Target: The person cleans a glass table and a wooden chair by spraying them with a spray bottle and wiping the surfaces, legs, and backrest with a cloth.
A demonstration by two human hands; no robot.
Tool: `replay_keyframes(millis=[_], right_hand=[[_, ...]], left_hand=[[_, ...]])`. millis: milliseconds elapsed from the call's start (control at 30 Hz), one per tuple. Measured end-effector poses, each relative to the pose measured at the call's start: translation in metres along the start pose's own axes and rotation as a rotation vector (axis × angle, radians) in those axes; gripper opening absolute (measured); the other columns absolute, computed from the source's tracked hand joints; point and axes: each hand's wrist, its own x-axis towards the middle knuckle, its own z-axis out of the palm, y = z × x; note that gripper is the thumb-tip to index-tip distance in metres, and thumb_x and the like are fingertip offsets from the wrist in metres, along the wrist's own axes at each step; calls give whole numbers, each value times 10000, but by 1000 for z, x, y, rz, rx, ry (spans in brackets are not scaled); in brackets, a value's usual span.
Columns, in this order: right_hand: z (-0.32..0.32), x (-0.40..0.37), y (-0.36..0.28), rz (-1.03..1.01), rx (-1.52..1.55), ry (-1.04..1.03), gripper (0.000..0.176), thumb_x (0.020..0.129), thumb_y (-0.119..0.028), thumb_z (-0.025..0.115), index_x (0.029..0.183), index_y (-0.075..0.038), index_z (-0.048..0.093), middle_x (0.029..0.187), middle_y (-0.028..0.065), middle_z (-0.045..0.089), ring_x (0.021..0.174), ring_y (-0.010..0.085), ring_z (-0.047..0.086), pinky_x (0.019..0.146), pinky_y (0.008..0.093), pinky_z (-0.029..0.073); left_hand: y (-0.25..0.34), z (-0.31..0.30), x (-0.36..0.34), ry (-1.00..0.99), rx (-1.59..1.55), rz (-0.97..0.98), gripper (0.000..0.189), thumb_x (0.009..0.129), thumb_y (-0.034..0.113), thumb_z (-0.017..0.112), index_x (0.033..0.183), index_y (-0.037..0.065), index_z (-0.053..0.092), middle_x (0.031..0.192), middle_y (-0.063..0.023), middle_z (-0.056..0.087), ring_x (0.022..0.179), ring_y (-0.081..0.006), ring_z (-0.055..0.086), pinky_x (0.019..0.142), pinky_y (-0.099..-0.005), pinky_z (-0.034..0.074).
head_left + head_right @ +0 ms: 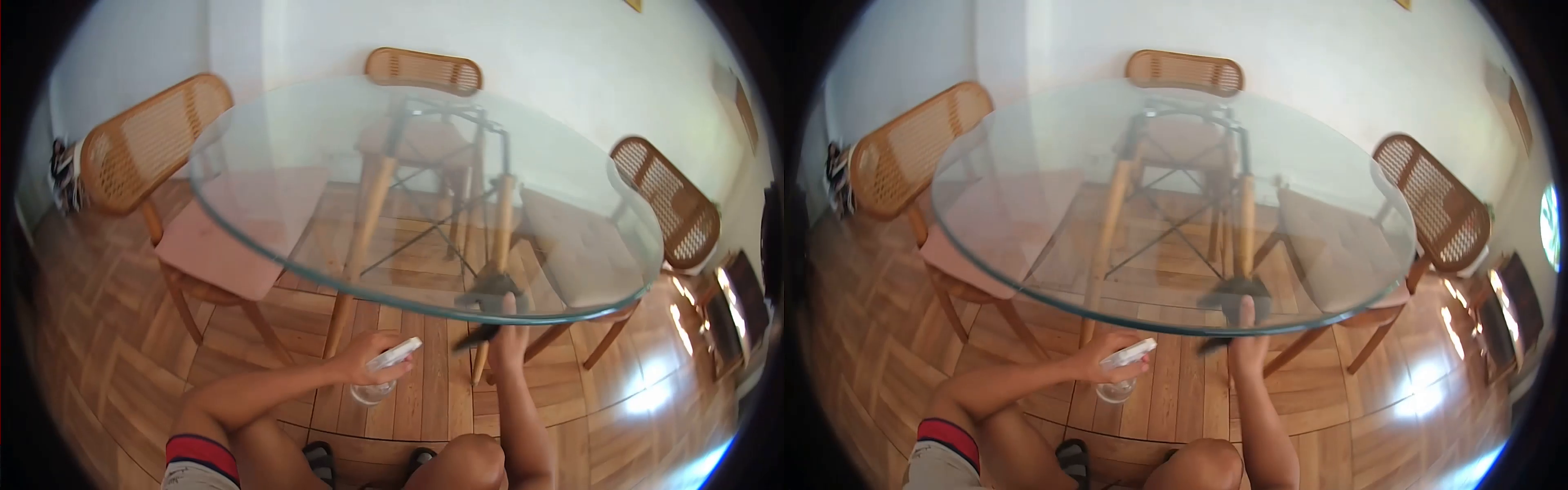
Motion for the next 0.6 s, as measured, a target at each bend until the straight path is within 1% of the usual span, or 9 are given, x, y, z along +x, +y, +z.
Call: replay_keyframes(millis=[33,133,200,300,333,400,467,533,600], right_hand=[[-2,-6,1,4,-19,-28,318,941,-283,668,860,23,646,827,29,644,750,110,582,653,305,478],[-31,-13,3,121,-470,-566,228,909,-185,708,1013,1,627,914,29,621,862,116,587,740,290,480],[-46,-14,9,44,-757,-920,245,928,-216,689,1045,-10,633,929,34,617,928,124,582,809,296,475],[-26,-28,-20,187,-740,-1226,372,939,-367,656,1027,-5,645,891,87,640,857,182,592,774,335,480],[-29,-26,-23,204,-739,-1174,372,939,-367,656,1027,-5,645,891,87,640,857,182,592,774,335,480],[-37,-28,-23,374,-783,-1317,388,943,-384,645,1032,-6,644,856,99,648,809,199,593,743,352,485],[-74,-35,2,454,-764,-1291,376,926,-365,659,1048,-10,646,840,114,672,787,221,615,717,374,495],[-105,-50,15,167,-868,-1208,294,870,-260,682,1024,-11,657,860,150,682,810,269,651,711,404,503],[-122,-60,15,15,-1190,-1080,269,792,-153,675,1023,-15,658,867,193,671,829,339,656,729,431,511]], left_hand=[[4,-3,0,26,-51,43,165,821,186,706,812,25,669,811,-105,639,764,-228,621,676,-343,464],[0,5,-2,1,-173,59,161,830,193,704,838,32,695,943,-136,675,882,-237,641,760,-339,475],[-5,21,5,267,112,496,180,845,204,692,892,31,715,992,-129,696,835,-224,667,719,-352,496],[-19,29,11,-45,-260,408,171,850,188,705,918,31,713,989,-121,695,896,-173,647,777,-294,482],[-12,30,13,-91,-284,419,171,850,188,705,918,31,713,989,-121,695,896,-173,647,777,-294,482],[6,25,8,-455,-540,-225,149,855,172,697,890,27,700,849,-82,691,778,-138,641,688,-276,481],[25,23,6,-500,-495,-100,147,867,172,680,860,25,681,736,-53,664,695,-124,630,623,-275,471],[39,28,6,-367,-316,14,140,842,140,656,796,8,654,723,-139,641,702,-262,627,647,-370,474],[39,42,13,-377,-237,183,122,832,129,665,819,9,653,735,-129,631,699,-259,620,639,-365,476]])
